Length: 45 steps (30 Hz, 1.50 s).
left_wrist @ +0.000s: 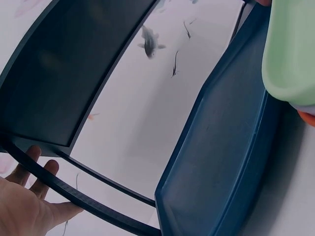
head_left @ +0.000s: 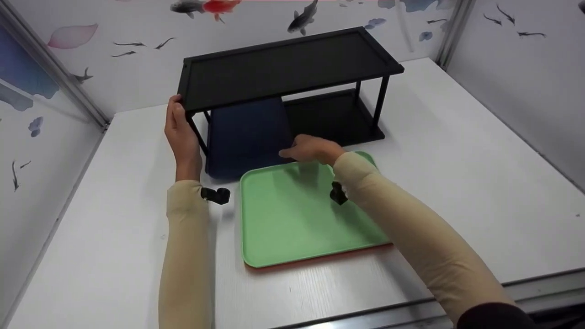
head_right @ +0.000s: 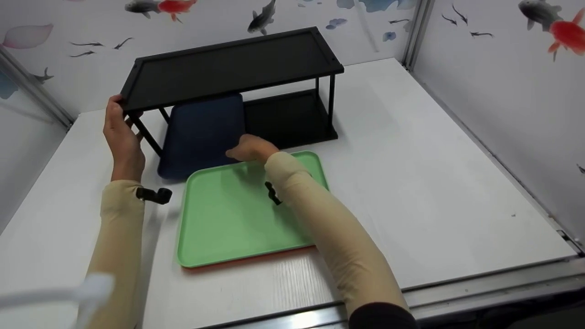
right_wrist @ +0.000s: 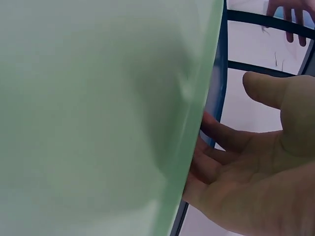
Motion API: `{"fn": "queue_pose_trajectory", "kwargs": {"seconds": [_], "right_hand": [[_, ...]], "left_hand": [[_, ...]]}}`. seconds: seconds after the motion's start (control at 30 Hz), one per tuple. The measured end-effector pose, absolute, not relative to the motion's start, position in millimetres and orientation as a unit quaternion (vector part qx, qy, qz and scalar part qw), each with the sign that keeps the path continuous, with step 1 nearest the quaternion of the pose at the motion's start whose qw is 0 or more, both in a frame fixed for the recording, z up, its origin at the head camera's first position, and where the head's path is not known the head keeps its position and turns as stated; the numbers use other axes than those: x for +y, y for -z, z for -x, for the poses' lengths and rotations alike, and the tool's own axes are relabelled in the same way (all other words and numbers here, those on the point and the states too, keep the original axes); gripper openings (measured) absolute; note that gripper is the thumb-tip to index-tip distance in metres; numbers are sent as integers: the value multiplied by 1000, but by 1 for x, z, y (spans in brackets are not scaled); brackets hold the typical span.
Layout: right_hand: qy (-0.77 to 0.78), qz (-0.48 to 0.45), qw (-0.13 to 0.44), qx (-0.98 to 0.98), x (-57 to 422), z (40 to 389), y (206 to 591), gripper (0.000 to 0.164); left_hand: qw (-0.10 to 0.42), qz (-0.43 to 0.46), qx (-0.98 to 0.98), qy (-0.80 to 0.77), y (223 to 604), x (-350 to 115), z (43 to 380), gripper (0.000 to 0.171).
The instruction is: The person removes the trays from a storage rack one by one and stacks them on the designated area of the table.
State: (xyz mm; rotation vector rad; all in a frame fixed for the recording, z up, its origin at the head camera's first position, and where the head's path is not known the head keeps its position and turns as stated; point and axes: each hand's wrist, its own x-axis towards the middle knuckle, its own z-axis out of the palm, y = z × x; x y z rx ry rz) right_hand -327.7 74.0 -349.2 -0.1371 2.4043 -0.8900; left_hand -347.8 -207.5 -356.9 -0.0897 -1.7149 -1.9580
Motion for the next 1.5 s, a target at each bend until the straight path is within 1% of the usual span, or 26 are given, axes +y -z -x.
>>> {"fn": "queue_pose_trajectory", "kwargs": {"seconds": [0.2, 0.23, 0.27, 0.37, 0.43, 0.47, 0.5, 0.6, 0.7, 0.87, 0.97, 1.17, 1.3, 1.4, 1.5], "right_hand": [[369, 30, 274, 888, 76, 325, 344, 76], [376, 27, 270, 886, 76, 325, 343, 67], [387, 25, 267, 882, 76, 325, 342, 63], [434, 23, 259, 863, 76, 323, 340, 53], [478, 23, 256, 840, 75, 323, 340, 50], [501, 21, 253, 827, 74, 322, 340, 58], [522, 17, 247, 816, 73, 322, 340, 60], [604, -4, 219, 767, 66, 323, 342, 59], [696, -53, 177, 694, 56, 324, 344, 57], [805, -135, 119, 566, 45, 327, 346, 66], [826, -150, 96, 535, 43, 327, 349, 69], [839, -159, 58, 517, 44, 330, 353, 69], [849, -167, 26, 501, 44, 334, 355, 78], [854, -174, 13, 490, 44, 335, 355, 84], [859, -184, 13, 478, 45, 335, 355, 83]], "left_hand": [[266, 28, -637, 723, 356, -208, 348, 45], [265, 27, -637, 723, 356, -208, 349, 45], [264, 27, -637, 723, 356, -208, 350, 45], [264, 26, -641, 720, 356, -208, 350, 46], [264, 24, -643, 719, 356, -208, 350, 46], [265, 23, -645, 717, 357, -208, 350, 46], [267, 23, -645, 716, 357, -208, 350, 46], [269, 23, -639, 721, 358, -208, 350, 46], [269, 25, -634, 725, 358, -208, 350, 46], [271, 21, -644, 715, 357, -208, 349, 46], [270, 17, -650, 711, 358, -209, 350, 47], [271, 19, -653, 707, 358, -209, 350, 46], [271, 21, -648, 711, 356, -207, 346, 45], [272, 24, -650, 709, 351, -203, 339, 45], [277, 31, -657, 701, 344, -199, 330, 45]]}}
